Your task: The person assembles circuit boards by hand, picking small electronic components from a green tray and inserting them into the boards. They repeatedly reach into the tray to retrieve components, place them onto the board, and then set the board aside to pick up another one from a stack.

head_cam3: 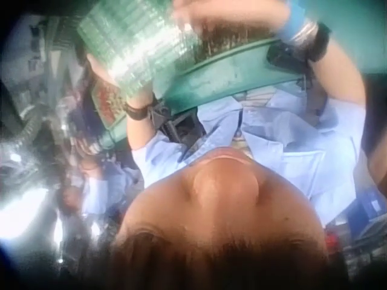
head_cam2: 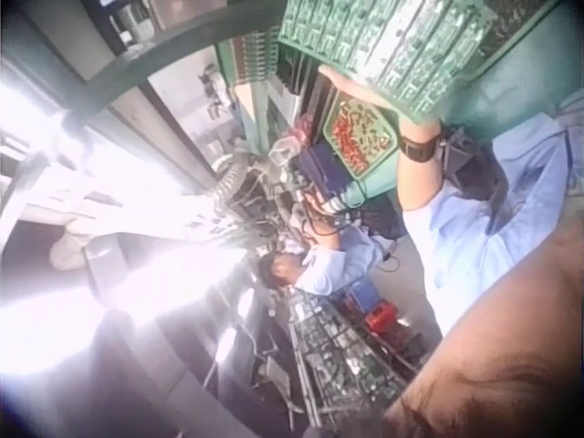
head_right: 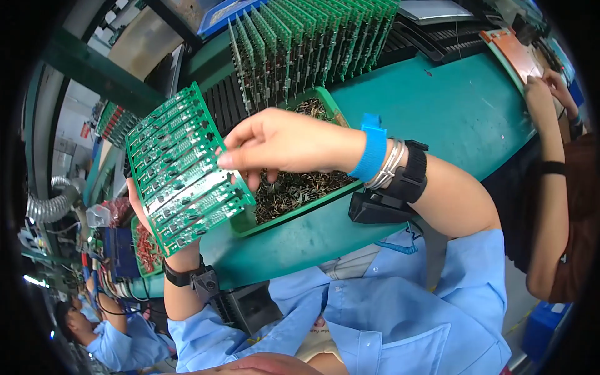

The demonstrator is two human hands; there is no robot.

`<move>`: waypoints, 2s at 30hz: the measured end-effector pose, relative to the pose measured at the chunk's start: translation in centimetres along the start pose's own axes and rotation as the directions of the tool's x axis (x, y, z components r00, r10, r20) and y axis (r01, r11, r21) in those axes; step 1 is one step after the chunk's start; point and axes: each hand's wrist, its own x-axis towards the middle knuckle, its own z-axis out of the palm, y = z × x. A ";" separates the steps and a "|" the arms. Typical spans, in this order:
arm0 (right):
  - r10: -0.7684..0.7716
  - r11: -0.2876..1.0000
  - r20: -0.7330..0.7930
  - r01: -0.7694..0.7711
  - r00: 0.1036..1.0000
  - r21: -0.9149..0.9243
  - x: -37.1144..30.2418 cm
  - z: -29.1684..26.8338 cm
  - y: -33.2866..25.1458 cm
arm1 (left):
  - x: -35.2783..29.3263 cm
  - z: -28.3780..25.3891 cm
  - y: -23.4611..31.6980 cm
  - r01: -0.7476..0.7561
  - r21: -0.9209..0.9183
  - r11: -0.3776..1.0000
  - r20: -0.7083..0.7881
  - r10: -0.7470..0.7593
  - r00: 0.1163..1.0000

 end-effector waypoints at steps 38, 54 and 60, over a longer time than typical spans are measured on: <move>-0.034 0.416 0.195 0.191 0.980 -0.889 -1.0 0.6 1.4 | 16.8 8.3 7.4 -0.921 -0.350 -0.174 0.918 -0.260 -0.299; -0.027 0.364 0.155 0.154 0.988 -0.919 -1.3 0.5 1.0 | 16.7 7.6 6.0 -0.759 0.020 -0.651 0.544 -0.629 0.555; -0.002 0.198 0.081 0.080 0.997 -0.977 -1.6 0.6 0.6 | 17.8 5.4 5.5 -0.898 -0.058 -0.435 0.833 -0.518 0.197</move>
